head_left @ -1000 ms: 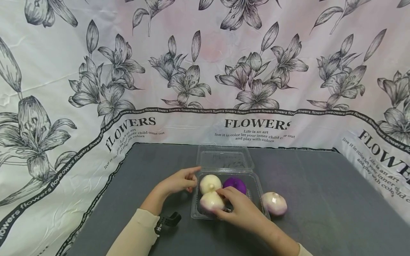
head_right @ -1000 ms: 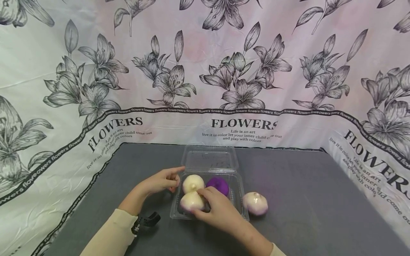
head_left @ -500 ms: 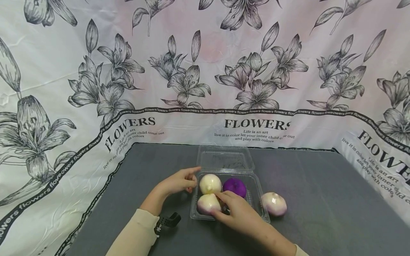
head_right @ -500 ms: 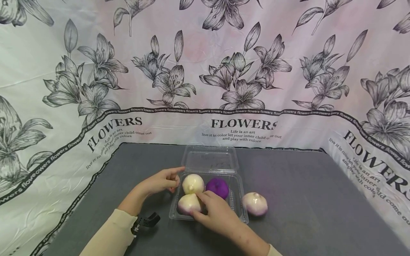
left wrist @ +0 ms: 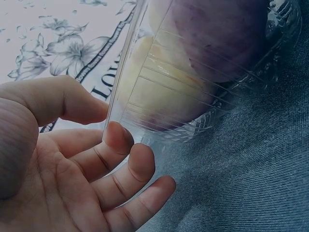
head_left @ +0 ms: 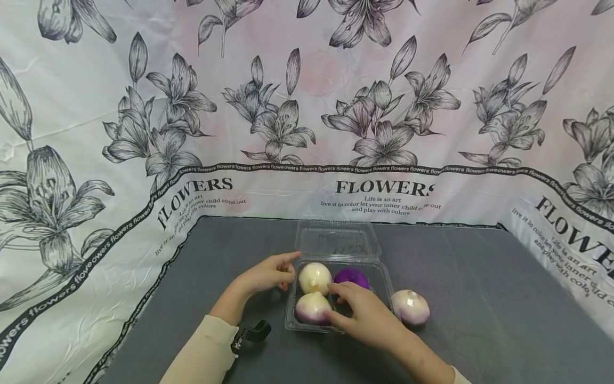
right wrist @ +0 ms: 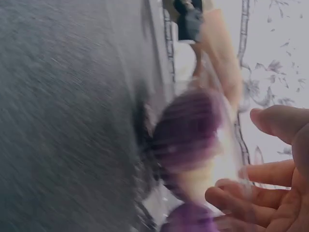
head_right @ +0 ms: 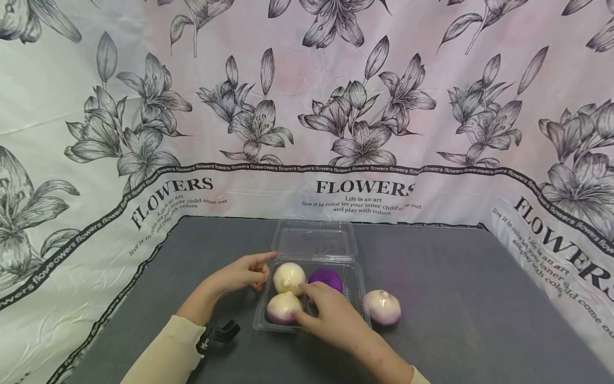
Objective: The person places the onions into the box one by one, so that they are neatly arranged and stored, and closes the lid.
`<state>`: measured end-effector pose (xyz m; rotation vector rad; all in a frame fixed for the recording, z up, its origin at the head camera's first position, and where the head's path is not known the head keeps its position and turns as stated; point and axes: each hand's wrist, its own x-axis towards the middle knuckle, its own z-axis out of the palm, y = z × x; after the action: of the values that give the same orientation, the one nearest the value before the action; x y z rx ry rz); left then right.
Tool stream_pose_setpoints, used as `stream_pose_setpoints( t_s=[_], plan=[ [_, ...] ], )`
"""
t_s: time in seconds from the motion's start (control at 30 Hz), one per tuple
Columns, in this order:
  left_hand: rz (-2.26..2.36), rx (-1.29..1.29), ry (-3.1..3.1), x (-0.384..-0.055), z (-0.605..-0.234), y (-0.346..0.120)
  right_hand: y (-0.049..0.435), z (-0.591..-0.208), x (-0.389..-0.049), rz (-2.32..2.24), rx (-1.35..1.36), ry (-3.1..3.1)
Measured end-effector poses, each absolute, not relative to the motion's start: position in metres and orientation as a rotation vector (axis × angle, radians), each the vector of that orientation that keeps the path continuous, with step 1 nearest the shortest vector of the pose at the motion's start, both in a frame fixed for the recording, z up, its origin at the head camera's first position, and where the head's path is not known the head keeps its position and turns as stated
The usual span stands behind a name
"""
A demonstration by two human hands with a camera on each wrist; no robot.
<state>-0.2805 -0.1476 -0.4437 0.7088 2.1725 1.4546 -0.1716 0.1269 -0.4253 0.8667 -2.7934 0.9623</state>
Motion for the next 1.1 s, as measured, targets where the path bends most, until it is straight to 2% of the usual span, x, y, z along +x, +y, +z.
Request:
stream_pose_setpoints(
  t_s=[0.37, 0.63, 1.1],
  plan=[
    [1.461, 0.701, 2.175, -0.279, -0.444, -0.149, 0.16, -0.405, -0.184, 1.123, 0.952, -2.721],
    [1.466, 0.701, 2.173, -0.279, -0.444, -0.148, 0.207, -0.4, -0.202, 1.293, 0.905, -2.739],
    [1.461, 0.691, 2.178, -0.28, -0.443, -0.147, 0.289, -0.415, -0.222, 1.613, 0.859, -2.771]
  ],
)
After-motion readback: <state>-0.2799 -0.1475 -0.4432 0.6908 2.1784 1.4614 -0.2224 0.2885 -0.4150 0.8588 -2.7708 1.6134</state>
